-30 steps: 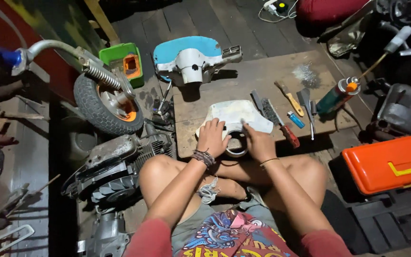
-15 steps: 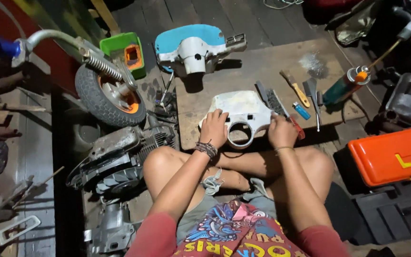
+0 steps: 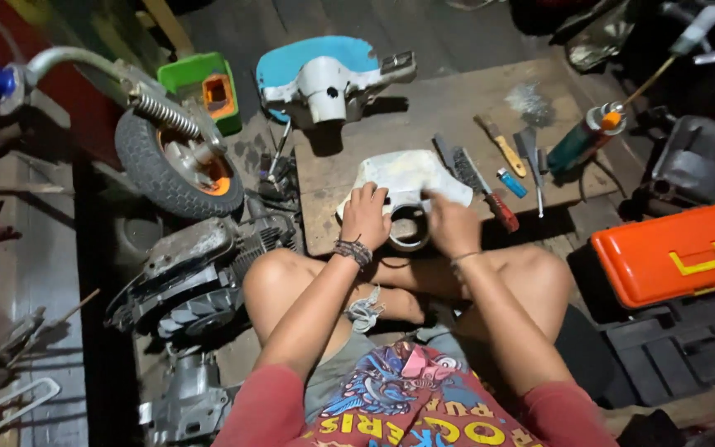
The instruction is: A person is sitting on the floor of a workshop, using a hand file to smooth and shape the edges of a white plastic motorcycle body part.
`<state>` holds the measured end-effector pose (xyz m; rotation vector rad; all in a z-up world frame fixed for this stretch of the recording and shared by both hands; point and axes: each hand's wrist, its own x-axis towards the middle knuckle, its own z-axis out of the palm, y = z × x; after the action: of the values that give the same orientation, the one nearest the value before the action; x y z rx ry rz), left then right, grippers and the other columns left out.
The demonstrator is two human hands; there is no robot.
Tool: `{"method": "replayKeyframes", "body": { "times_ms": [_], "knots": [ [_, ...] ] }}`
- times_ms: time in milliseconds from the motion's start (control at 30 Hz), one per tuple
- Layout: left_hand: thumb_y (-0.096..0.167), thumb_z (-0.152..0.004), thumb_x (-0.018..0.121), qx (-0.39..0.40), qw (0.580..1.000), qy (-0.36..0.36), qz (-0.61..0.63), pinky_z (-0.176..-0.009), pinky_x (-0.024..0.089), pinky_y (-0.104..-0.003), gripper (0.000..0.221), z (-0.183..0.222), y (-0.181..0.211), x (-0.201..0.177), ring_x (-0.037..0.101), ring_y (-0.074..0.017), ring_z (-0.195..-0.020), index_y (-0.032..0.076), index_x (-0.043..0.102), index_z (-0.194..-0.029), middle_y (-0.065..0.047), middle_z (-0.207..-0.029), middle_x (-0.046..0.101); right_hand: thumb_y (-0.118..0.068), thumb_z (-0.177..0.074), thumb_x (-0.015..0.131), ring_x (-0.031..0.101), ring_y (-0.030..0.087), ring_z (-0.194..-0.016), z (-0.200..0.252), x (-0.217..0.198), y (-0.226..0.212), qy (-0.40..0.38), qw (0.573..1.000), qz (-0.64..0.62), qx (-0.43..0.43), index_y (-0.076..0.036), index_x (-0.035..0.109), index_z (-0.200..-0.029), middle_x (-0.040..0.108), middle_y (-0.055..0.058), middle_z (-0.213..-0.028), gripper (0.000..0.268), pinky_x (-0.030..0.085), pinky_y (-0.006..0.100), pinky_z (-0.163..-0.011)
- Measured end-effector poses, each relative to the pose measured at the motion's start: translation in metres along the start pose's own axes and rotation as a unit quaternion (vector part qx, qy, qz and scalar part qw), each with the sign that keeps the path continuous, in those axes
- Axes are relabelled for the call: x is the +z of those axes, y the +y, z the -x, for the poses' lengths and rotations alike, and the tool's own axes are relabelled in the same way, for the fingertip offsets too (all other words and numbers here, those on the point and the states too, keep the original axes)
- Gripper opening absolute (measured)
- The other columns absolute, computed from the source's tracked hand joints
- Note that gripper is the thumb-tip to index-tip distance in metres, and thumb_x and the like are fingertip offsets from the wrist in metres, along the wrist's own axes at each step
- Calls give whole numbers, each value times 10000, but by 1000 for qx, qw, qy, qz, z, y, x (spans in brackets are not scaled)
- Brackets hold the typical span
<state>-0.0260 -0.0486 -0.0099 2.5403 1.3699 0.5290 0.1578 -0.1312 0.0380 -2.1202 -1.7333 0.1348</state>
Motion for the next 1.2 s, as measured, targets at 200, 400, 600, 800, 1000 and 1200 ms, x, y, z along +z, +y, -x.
{"method": "replayKeyframes", "body": {
  "times_ms": [200,400,600,800,1000,1200],
  "knots": [
    [207,-849,724,-10,1000,-13,12,-933,522,-485,486,-2,4,-13,527,-376,-1215,108,562,-1296,-115,-1280,493,-366,-1006,537,742,409,-818,-19,55,65,39,990,71,114,-239,743,-1195,726,157,-819,307,599,522,-713],
    [208,-832,726,-16,1000,-18,14,-936,515,-489,466,-6,1,-7,521,-370,-1201,108,548,-1251,-110,-1241,485,-279,-968,578,745,397,-794,7,35,18,26,996,29,-77,-222,686,-1253,726,183,-782,310,597,512,-704],
    [221,-826,724,-19,999,-21,23,-958,510,-490,493,-1,-1,-8,509,-369,-1223,117,555,-1277,-105,-1272,480,-317,-1001,523,728,445,-856,-9,39,52,46,995,33,81,-291,726,-1251,739,204,-859,323,586,552,-764],
    [208,-823,731,-15,999,-14,27,-942,515,-495,479,-4,-3,-8,519,-381,-1204,102,562,-1259,-114,-1254,482,-267,-957,542,749,360,-831,7,37,-1,-1,993,5,-114,-281,640,-1324,748,151,-825,380,592,486,-720],
    [194,-833,729,-14,999,-4,41,-943,525,-476,466,-2,-4,-7,525,-362,-1216,114,572,-1265,-103,-1269,485,-224,-1006,538,736,388,-787,-8,43,54,119,989,3,86,-248,710,-1296,741,152,-789,338,586,508,-677],
    [209,-803,758,-17,999,-1,37,-956,529,-486,493,-3,-4,-7,526,-368,-1214,107,578,-1251,-103,-1257,497,-207,-834,628,763,343,-760,6,54,10,-41,992,67,-94,-368,608,-1359,751,109,-751,550,603,528,-683]
  ]
}}
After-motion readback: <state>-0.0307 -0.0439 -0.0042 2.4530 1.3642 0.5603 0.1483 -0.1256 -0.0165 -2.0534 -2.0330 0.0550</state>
